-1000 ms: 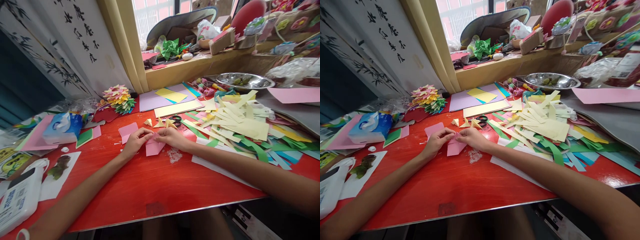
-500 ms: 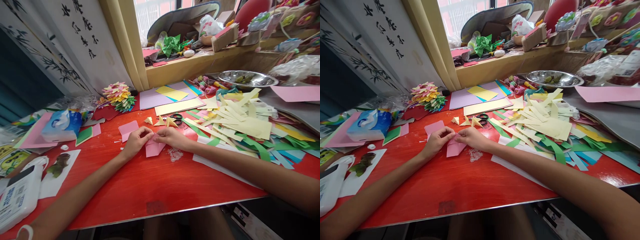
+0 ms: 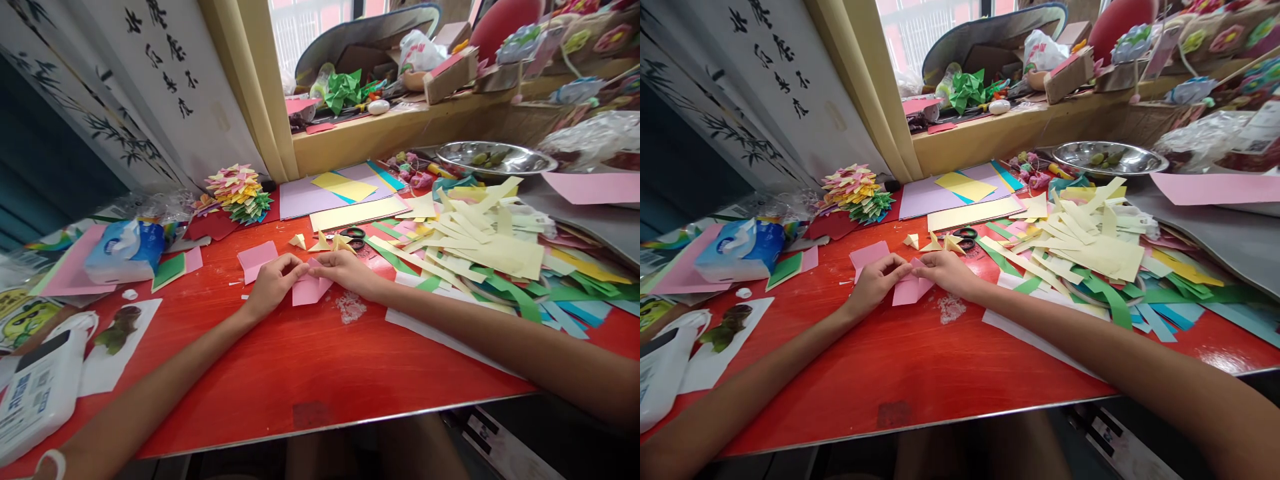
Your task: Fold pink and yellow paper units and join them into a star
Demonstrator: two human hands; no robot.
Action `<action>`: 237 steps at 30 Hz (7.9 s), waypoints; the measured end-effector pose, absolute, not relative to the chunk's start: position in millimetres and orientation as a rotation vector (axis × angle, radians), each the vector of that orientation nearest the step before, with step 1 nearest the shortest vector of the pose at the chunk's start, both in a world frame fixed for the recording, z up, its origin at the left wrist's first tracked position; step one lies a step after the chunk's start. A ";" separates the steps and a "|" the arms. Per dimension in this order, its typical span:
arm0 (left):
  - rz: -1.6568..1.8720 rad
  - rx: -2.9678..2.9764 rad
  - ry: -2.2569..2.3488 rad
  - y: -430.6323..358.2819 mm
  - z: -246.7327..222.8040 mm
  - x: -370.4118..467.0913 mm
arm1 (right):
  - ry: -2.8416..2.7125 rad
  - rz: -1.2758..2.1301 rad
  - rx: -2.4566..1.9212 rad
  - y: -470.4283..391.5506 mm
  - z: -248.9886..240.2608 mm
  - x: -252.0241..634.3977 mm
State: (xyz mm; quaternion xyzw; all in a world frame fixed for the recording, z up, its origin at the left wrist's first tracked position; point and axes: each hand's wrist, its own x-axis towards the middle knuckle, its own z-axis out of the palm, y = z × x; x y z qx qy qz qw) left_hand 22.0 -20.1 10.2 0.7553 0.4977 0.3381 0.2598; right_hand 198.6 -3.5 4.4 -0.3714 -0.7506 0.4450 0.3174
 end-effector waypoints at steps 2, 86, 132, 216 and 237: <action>0.903 2.036 1.345 -19.8 10.0 21.6 | -1.964 1.187 -0.980 -3.3 4.4 198.7; 1.231 1.525 1.120 -14.5 5.4 16.7 | -1.405 1.411 -0.749 -4.4 5.3 197.7; 0.997 1.720 1.235 -14.6 6.5 20.2 | -1.809 1.218 -0.919 1.9 -3.6 200.4; 1.192 1.367 1.084 -8.4 4.4 16.7 | -1.740 1.317 -0.799 -5.7 2.1 197.4; 1.065 1.679 1.092 -13.2 7.0 20.3 | -1.756 1.420 -0.769 -7.4 1.0 194.3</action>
